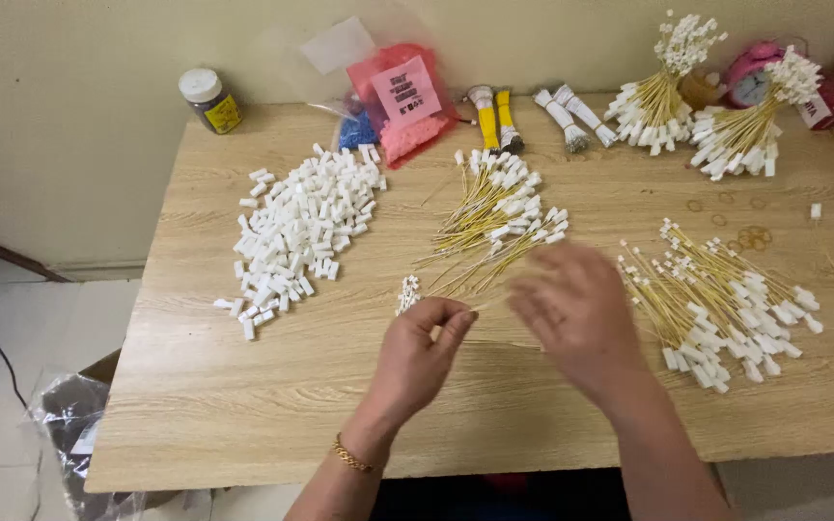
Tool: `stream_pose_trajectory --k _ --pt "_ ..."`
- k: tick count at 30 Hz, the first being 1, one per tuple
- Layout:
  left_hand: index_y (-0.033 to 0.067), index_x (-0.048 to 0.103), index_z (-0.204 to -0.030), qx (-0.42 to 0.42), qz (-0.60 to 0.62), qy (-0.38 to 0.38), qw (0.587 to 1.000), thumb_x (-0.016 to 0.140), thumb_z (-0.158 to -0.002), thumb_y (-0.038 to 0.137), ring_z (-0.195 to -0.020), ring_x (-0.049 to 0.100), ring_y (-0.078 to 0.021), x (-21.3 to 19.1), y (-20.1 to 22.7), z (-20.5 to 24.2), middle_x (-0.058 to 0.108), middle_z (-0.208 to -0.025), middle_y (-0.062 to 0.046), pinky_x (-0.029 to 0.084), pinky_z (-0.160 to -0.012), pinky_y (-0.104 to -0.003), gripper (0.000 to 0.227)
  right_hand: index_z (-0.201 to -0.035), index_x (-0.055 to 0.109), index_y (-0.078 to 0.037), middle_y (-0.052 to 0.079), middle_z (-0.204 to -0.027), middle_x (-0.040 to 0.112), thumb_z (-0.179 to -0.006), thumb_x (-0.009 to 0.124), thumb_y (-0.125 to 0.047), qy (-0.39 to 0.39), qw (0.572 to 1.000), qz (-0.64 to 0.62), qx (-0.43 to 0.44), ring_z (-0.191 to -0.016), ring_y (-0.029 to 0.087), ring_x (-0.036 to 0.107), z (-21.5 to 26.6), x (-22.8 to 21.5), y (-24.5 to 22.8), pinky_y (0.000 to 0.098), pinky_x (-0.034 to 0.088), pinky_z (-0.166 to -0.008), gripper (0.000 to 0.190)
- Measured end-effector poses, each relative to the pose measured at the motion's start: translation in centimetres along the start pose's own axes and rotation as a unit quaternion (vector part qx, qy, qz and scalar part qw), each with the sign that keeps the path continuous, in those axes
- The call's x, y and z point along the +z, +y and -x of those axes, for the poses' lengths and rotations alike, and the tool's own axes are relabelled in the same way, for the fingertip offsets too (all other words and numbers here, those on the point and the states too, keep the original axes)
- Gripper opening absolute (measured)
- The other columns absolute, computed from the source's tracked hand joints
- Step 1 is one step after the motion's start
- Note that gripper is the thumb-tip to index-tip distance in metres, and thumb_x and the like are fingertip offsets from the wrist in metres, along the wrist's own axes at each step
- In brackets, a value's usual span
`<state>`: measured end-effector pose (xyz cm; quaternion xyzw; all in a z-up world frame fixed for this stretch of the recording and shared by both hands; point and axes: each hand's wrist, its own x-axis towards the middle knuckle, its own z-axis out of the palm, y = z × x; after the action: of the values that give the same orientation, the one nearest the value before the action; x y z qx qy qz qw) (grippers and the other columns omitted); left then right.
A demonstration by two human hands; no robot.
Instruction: Assembling small wire components by sliding white plastic sleeves onto thin wires.
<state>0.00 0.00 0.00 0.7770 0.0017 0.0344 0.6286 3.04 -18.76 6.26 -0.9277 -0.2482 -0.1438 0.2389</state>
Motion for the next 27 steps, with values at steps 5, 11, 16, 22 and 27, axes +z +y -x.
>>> stream_pose_trajectory --k 5,11,16,22,27 --pt "0.0094 0.074 -0.089 0.043 -0.066 0.002 0.997 0.067 -0.090 0.020 -0.074 0.070 -0.0315 1.5 -2.1 1.0 0.070 -0.072 -0.013 0.054 -0.068 -0.041 0.013 -0.092 0.072 -0.008 0.013 -0.072 0.065 -0.093 0.058 -0.017 -0.166 0.960 -0.192 0.116 -0.072 0.030 0.064 0.5 4.0 0.3 0.0394 0.052 -0.070 0.017" --pt "0.0107 0.072 -0.100 0.021 -0.147 0.082 0.985 0.067 -0.087 0.021 -0.078 0.071 -0.0308 0.6 -8.9 2.0 0.071 -0.080 -0.011 0.056 -0.068 -0.040 0.017 -0.087 0.072 -0.006 0.014 -0.064 0.062 -0.086 0.066 -0.015 -0.155 0.940 -0.228 0.202 -0.066 0.025 0.061 3.3 6.9 2.8 0.0369 0.050 -0.064 0.010" --pt "0.0141 0.071 -0.097 0.064 -0.321 0.169 0.930 0.069 -0.080 0.018 -0.072 0.069 -0.0280 -1.4 -13.1 0.5 0.065 -0.076 -0.005 0.055 -0.066 -0.040 0.018 -0.084 0.074 -0.009 0.003 -0.050 0.049 -0.082 0.072 -0.015 -0.097 0.929 -0.247 0.257 -0.054 0.014 0.048 3.3 7.5 3.1 0.0283 0.042 -0.052 0.007" --pt "0.0262 0.070 -0.098 0.053 -0.410 0.149 0.898 0.075 -0.070 0.033 -0.080 0.068 -0.0259 -1.0 -14.2 -0.6 0.063 -0.083 0.001 0.053 -0.070 -0.040 0.029 -0.084 0.074 -0.006 0.011 -0.065 0.065 -0.081 0.071 -0.012 -0.103 0.925 -0.276 0.240 -0.064 0.016 0.058 3.2 8.0 2.5 0.0308 0.050 -0.060 0.007" --pt "0.0312 0.071 -0.092 0.094 -0.464 0.174 0.864 0.072 -0.074 0.033 -0.078 0.068 -0.0239 -0.2 -15.1 -1.1 0.062 -0.080 0.002 0.051 -0.071 -0.037 0.019 -0.084 0.074 -0.004 0.011 -0.065 0.060 -0.082 0.070 -0.010 -0.097 0.923 -0.292 0.233 -0.064 0.015 0.054 3.6 8.5 2.7 0.0298 0.047 -0.057 0.008"
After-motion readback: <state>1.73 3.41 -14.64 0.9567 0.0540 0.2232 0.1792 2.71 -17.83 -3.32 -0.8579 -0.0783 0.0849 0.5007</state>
